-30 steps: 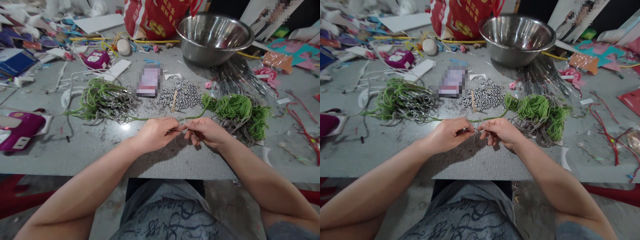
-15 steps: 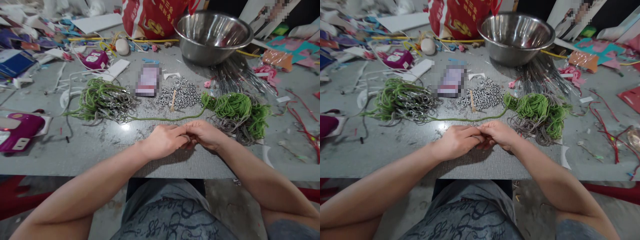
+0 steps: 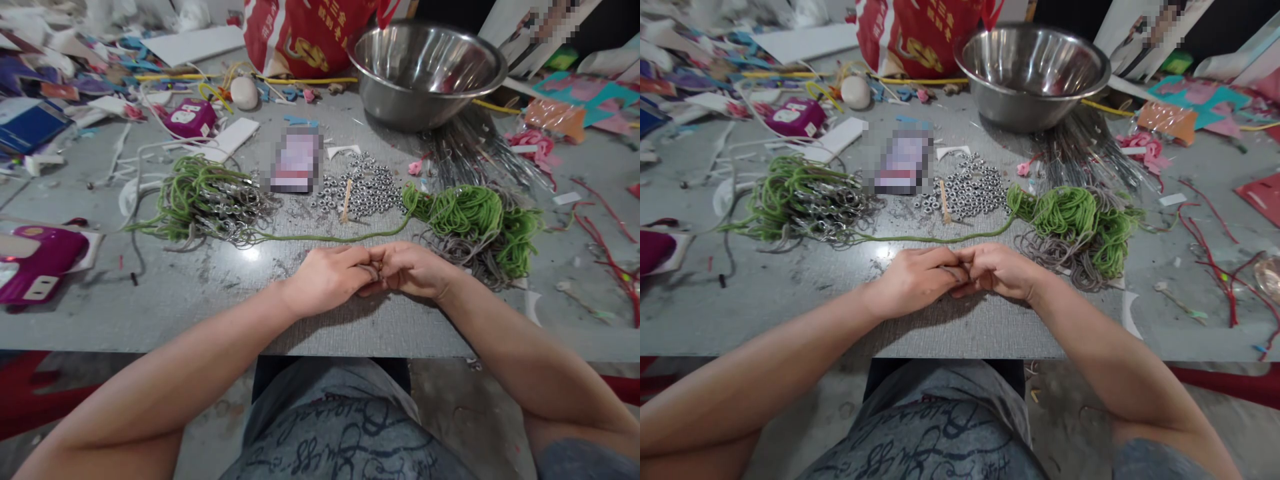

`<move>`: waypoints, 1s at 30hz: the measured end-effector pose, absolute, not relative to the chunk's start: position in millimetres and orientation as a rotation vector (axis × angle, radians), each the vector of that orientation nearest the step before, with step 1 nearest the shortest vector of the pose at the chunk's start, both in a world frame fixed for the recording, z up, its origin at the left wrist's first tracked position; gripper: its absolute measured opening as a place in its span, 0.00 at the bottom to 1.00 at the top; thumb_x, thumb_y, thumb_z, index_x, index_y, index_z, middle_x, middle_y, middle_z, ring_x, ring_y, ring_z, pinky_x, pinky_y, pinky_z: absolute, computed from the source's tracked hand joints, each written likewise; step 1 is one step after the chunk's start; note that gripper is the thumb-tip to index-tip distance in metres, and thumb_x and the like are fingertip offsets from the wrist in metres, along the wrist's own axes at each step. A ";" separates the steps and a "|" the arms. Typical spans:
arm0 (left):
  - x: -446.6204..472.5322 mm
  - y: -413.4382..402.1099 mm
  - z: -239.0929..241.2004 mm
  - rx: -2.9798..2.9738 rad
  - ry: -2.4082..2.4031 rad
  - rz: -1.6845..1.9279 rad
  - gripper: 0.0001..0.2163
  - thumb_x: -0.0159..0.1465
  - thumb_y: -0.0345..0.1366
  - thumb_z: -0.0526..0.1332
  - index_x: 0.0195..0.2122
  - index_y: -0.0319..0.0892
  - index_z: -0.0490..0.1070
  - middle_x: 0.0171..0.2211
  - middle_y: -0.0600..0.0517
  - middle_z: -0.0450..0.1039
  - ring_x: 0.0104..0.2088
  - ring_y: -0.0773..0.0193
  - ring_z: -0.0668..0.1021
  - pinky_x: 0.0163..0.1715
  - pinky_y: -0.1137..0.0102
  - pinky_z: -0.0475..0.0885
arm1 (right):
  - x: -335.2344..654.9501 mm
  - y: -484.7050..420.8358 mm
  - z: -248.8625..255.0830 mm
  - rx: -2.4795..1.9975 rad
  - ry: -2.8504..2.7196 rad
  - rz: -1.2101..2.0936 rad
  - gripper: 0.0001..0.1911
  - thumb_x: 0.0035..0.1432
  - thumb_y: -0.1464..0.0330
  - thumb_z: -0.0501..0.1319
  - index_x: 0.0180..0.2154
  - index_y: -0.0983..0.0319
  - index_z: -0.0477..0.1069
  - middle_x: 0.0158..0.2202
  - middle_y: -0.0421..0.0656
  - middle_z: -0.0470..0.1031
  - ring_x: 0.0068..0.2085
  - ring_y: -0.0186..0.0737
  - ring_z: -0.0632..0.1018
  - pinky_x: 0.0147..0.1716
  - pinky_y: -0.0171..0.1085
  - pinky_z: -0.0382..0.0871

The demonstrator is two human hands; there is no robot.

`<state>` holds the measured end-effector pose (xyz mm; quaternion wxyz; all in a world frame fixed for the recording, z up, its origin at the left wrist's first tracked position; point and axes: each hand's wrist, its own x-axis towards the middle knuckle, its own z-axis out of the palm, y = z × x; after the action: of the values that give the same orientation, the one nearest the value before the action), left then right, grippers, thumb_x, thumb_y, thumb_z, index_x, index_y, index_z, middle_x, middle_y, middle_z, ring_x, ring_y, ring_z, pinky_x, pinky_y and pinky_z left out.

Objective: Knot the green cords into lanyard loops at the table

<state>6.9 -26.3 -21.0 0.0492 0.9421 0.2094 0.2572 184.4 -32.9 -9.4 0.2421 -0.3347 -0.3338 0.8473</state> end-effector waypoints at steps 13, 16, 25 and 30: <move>-11.5 -13.7 -3.3 2.370 1.006 1.245 0.08 0.64 0.34 0.55 0.34 0.42 0.73 0.34 0.52 0.75 0.36 0.68 0.75 0.32 0.71 0.72 | 194.3 -32.2 -3.3 -1.117 -1.077 2.153 0.22 0.41 0.77 0.58 0.43 0.64 0.69 0.32 0.43 0.79 0.27 0.34 0.79 0.25 0.31 0.73; -26.4 1.5 3.9 1.974 1.270 1.536 0.08 0.64 0.38 0.55 0.37 0.44 0.72 0.38 0.54 0.71 0.31 0.73 0.72 0.27 0.71 0.69 | 203.2 -29.4 -1.8 -1.221 -1.207 1.997 0.26 0.40 0.77 0.55 0.46 0.64 0.66 0.23 0.39 0.76 0.17 0.29 0.71 0.16 0.29 0.64; -47.0 37.0 15.4 1.101 1.264 2.023 0.10 0.60 0.42 0.55 0.35 0.40 0.63 0.35 0.57 0.70 0.21 0.80 0.66 0.16 0.76 0.61 | 221.7 -18.1 -12.3 -1.673 -1.596 1.049 0.23 0.44 0.77 0.50 0.44 0.61 0.66 0.14 0.30 0.59 0.16 0.29 0.59 0.18 0.31 0.50; -71.0 42.4 16.4 1.215 1.526 1.874 0.10 0.64 0.43 0.48 0.39 0.43 0.61 0.42 0.61 0.70 0.30 0.77 0.71 0.26 0.72 0.64 | 235.9 -9.1 -15.4 -1.903 -1.812 0.660 0.10 0.41 0.75 0.50 0.24 0.61 0.69 0.15 0.35 0.62 0.18 0.30 0.60 0.21 0.33 0.51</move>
<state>-71.0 42.4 16.4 0.2169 0.4384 0.5507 0.6763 235.9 -9.1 -15.4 0.2144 -0.6861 -0.6532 0.2381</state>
